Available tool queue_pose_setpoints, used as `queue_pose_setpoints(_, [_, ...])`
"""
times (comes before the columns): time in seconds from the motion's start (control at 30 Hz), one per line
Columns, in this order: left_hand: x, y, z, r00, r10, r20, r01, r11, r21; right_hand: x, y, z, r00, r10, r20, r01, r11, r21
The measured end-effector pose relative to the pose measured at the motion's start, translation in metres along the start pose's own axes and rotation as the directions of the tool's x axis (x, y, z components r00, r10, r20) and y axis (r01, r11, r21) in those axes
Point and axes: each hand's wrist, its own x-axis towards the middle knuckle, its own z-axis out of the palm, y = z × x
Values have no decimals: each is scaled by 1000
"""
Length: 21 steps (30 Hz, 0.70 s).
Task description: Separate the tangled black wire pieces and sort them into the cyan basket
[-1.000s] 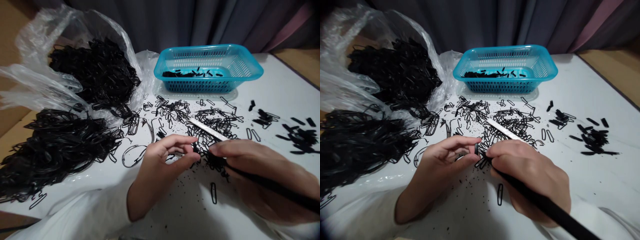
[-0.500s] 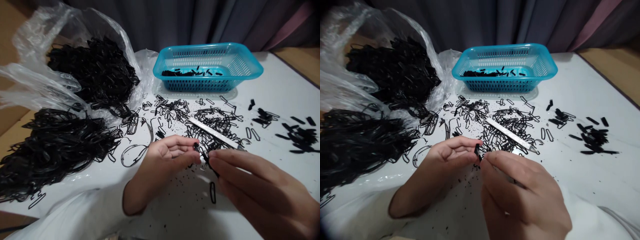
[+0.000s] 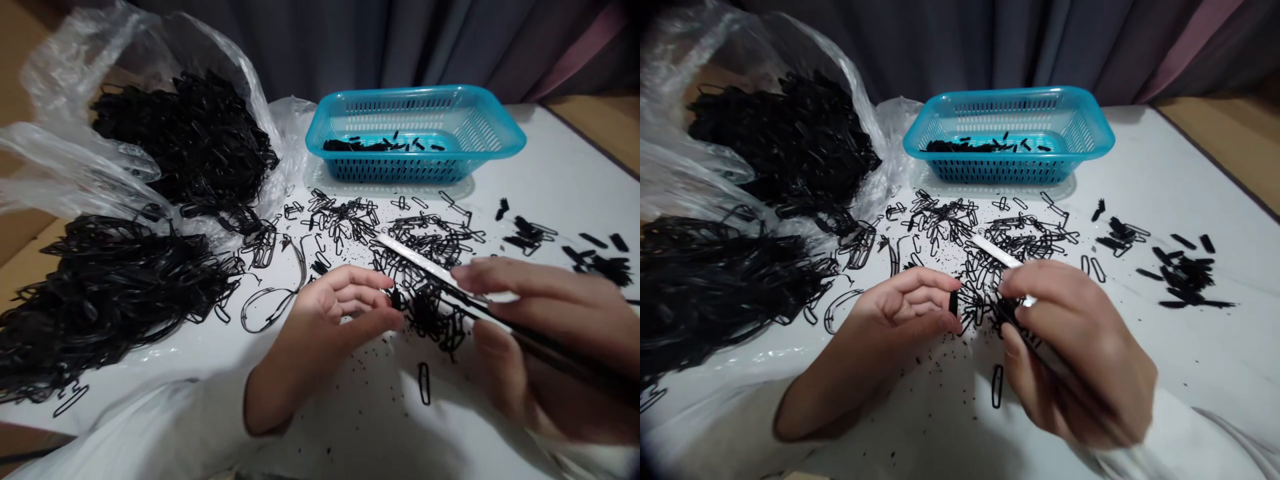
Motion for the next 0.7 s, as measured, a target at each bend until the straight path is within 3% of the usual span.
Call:
queue_pose_setpoints(0.1, [0, -1, -2, 999, 35, 7, -35, 999, 36, 11, 7, 8, 999, -5, -53, 7, 999, 40])
queue_pose_setpoints(0.23, [1, -2, -4, 997, 78, -2, -78, 995, 65, 19, 10, 11, 977, 207, 55, -206, 978, -10])
queue_pose_setpoints(0.37, [0, -4, -4, 991, 134, 6, -134, 983, 123, 23, 7, 11, 941, 287, 176, -279, 958, -73])
queue_pose_setpoints(0.5, [-1, -7, -3, 987, 157, 25, -159, 976, 151, 25, 1, 13, 877, 370, 307, -374, 926, -48])
queue_pose_setpoints(0.7, [-1, -6, -1, 974, 224, -34, -213, 956, 201, 28, -2, 16, 858, 412, 307, -463, 879, 113])
